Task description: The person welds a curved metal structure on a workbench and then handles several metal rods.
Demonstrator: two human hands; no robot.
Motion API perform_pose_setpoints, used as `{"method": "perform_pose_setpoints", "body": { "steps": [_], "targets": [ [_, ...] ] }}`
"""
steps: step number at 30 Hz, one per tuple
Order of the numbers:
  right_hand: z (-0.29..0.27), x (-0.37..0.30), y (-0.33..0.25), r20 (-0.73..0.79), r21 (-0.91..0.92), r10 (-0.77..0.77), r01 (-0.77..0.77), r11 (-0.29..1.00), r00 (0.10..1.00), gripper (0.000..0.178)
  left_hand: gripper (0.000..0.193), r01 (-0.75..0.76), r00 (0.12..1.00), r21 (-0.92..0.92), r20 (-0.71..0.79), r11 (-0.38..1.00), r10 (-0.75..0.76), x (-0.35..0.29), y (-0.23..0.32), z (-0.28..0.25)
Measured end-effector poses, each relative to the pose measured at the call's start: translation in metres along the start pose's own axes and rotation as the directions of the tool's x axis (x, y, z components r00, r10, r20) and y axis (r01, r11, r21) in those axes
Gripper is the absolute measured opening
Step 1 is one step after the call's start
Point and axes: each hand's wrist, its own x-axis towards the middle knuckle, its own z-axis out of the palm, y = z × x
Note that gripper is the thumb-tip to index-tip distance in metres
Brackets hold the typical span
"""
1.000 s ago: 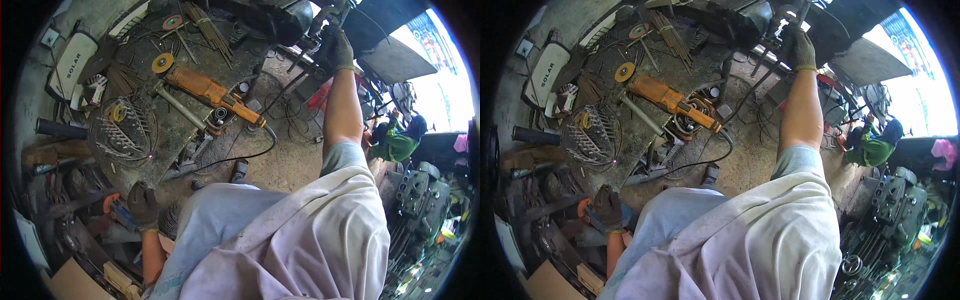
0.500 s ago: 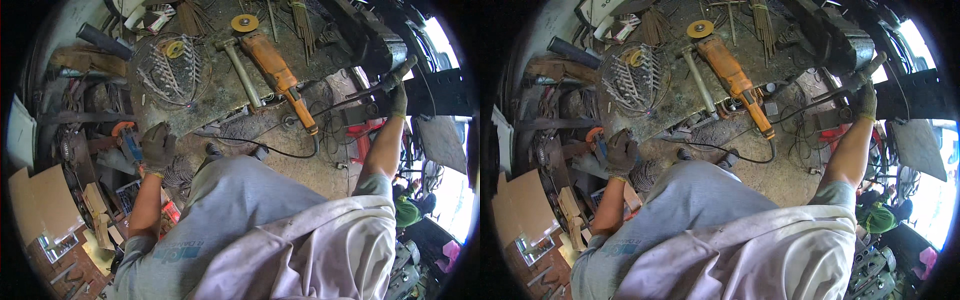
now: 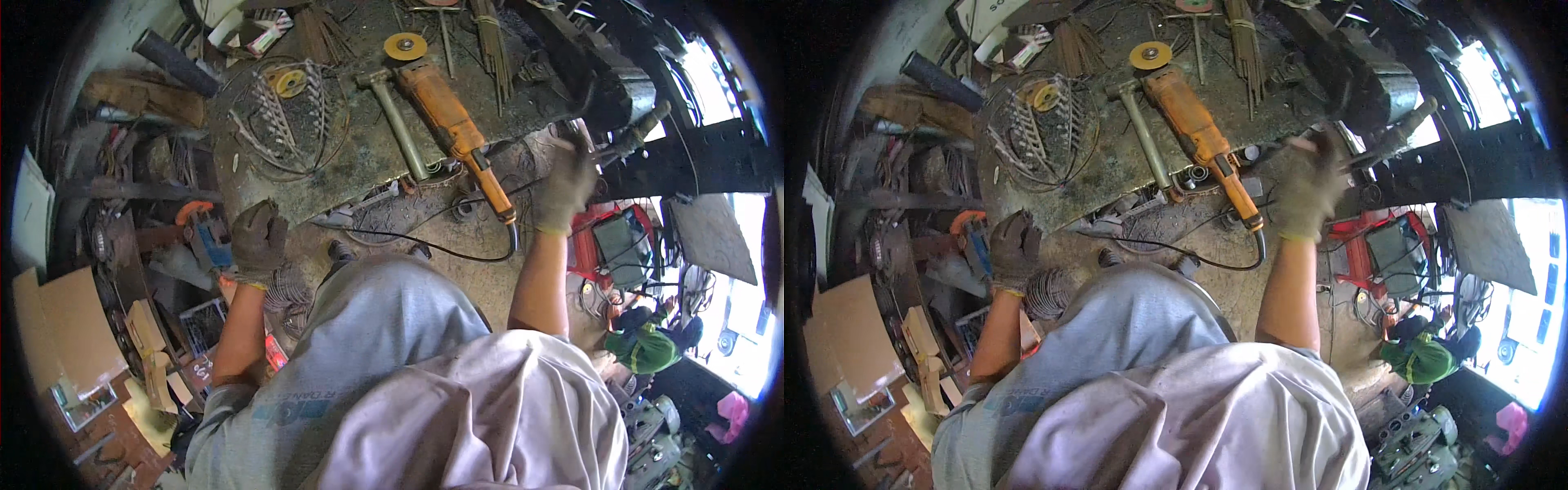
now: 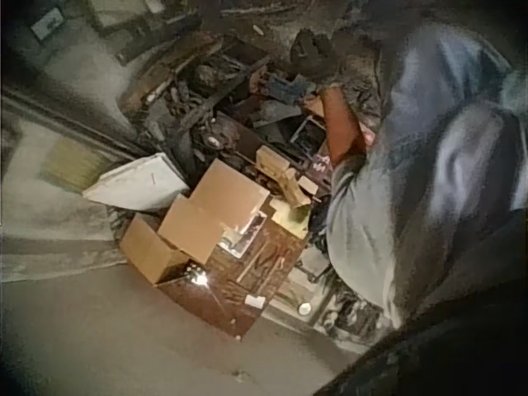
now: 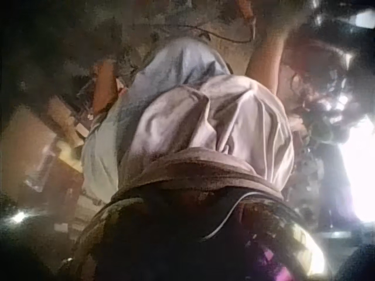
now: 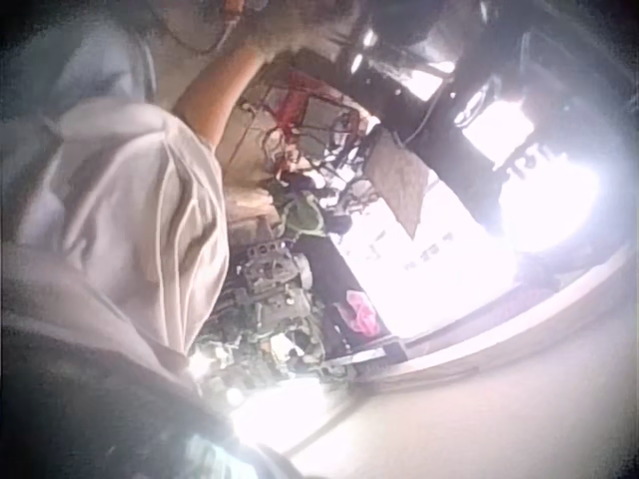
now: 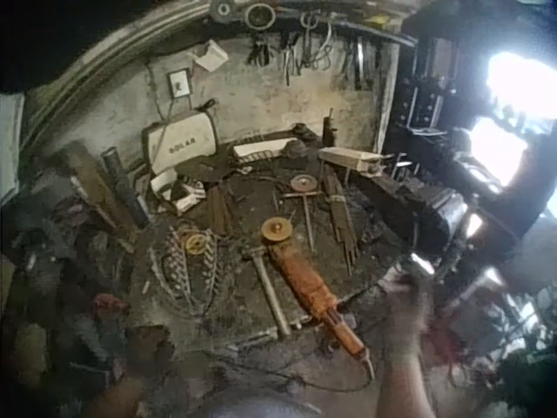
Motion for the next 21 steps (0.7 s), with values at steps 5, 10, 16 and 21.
{"method": "perform_pose_setpoints", "body": {
  "steps": [5,10,16,21],
  "targets": [
    [0.083,0.011,-0.062,0.724,-0.514,0.309,0.183,0.838,0.616,0.093,0.031,0.051,0.998,-0.070,-0.032,0.996,-0.053,-0.003,0.005,0.000],
    [0.113,0.017,-0.052,0.756,-0.590,0.388,0.292,0.753,0.527,0.100,0.032,0.087,0.994,-0.040,-0.062,0.995,-0.090,-0.001,0.004,0.003],
    [0.117,0.029,-0.048,0.728,-0.537,0.277,0.270,0.800,0.627,0.091,0.031,0.158,0.984,-0.100,-0.070,0.982,-0.165,-0.010,0.002,0.004],
    [0.135,0.062,-0.025,0.684,-0.581,0.330,0.212,0.786,0.651,0.079,0.033,0.105,0.990,-0.085,-0.090,0.991,-0.113,-0.006,0.005,-0.005]
  ]
}}
